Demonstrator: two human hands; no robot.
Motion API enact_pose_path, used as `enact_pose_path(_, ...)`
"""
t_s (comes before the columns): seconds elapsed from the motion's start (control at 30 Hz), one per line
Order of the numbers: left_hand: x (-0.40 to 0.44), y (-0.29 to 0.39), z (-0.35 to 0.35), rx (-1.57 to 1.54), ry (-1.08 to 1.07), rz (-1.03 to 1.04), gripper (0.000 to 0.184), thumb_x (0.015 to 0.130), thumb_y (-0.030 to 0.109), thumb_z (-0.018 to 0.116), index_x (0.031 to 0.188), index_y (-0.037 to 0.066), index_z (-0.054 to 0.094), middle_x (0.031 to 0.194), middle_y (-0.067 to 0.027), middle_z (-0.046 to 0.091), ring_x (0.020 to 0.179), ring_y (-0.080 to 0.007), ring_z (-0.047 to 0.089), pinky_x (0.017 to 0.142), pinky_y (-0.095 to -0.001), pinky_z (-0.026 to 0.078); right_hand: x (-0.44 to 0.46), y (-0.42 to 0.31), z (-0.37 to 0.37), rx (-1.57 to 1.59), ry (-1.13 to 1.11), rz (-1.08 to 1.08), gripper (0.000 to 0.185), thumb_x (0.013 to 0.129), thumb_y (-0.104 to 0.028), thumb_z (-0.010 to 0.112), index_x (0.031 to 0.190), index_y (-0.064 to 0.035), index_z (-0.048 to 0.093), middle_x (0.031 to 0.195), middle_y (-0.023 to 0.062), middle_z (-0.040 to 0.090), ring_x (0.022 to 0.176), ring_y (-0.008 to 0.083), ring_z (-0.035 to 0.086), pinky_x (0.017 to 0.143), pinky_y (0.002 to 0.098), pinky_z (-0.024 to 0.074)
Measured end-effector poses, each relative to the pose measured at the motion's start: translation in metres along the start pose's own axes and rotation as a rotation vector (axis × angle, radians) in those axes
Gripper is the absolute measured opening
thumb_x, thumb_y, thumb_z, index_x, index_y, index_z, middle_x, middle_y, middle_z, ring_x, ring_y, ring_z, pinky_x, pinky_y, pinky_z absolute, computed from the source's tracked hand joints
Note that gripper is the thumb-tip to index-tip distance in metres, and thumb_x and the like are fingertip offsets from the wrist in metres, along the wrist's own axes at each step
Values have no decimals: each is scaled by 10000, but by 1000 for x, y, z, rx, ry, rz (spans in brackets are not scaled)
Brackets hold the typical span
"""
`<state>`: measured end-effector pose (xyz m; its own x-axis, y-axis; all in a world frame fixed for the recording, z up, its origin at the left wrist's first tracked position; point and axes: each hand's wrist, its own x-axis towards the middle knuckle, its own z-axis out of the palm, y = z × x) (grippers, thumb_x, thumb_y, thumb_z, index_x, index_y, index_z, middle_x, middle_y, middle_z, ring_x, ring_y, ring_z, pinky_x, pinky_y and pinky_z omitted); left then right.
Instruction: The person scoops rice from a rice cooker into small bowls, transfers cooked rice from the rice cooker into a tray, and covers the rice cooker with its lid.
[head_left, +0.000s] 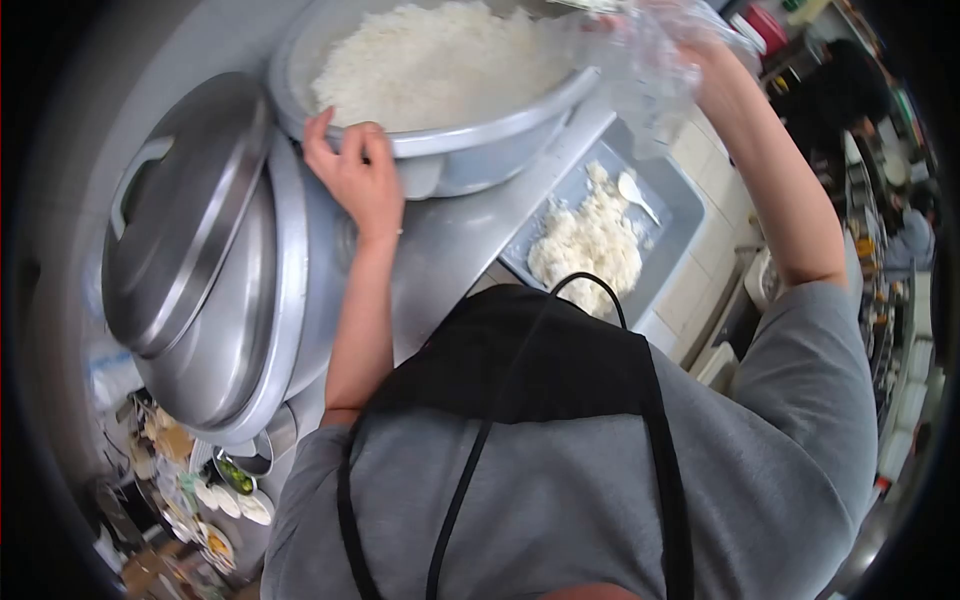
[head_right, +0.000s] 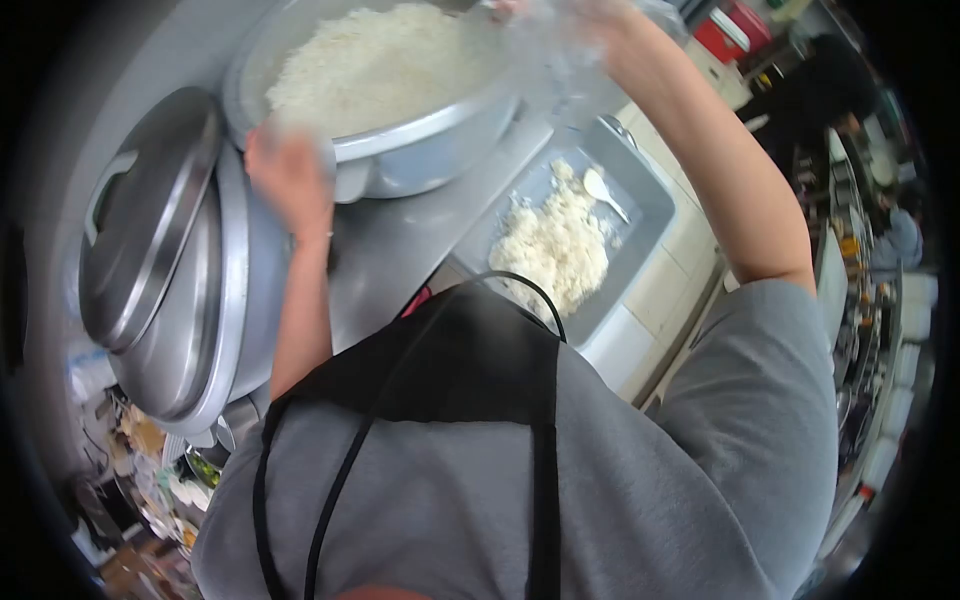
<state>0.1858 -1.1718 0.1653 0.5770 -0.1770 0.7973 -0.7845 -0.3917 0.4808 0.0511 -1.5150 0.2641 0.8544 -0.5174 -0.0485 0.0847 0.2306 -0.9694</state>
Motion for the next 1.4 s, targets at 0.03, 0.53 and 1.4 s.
enact_pose_path(0.03, 0, 2, -1, 14, -5, 7, 126, 794, 106, 501, 755, 68, 615, 1161, -162, 435, 1109, -311, 360, 923, -395, 279, -14, -3, -14, 219, 102, 71, 149, 827, -120, 509, 896, 11, 518, 760, 125, 540, 757, 320, 597, 657, 455, 534)
enact_pose_path(0.53, -2, 4, -1, -3, -95, -59, 193, 858, 152, 448, 780, 73, 606, 1212, -121, 396, 1154, -278, 309, 902, -378, 287, -165, 234, -128, -1639, 694, -275, 621, 724, -67, 489, 1302, -17, 265, 1274, 206, 372, 1171, 342, 370, 987, 403, 290)
enact_pose_path(1.4, 212, -177, -254, 693, -955, -314, 690, 725, 136, 590, 1337, 148, 272, 1314, -161, 362, 1210, -299, 350, 995, -331, 301, -106, 272, -245, -1848, -420, 316, 187, 694, -163, 537, 708, -8, 640, 642, 163, 619, 607, 297, 620, 590, 365, 489)
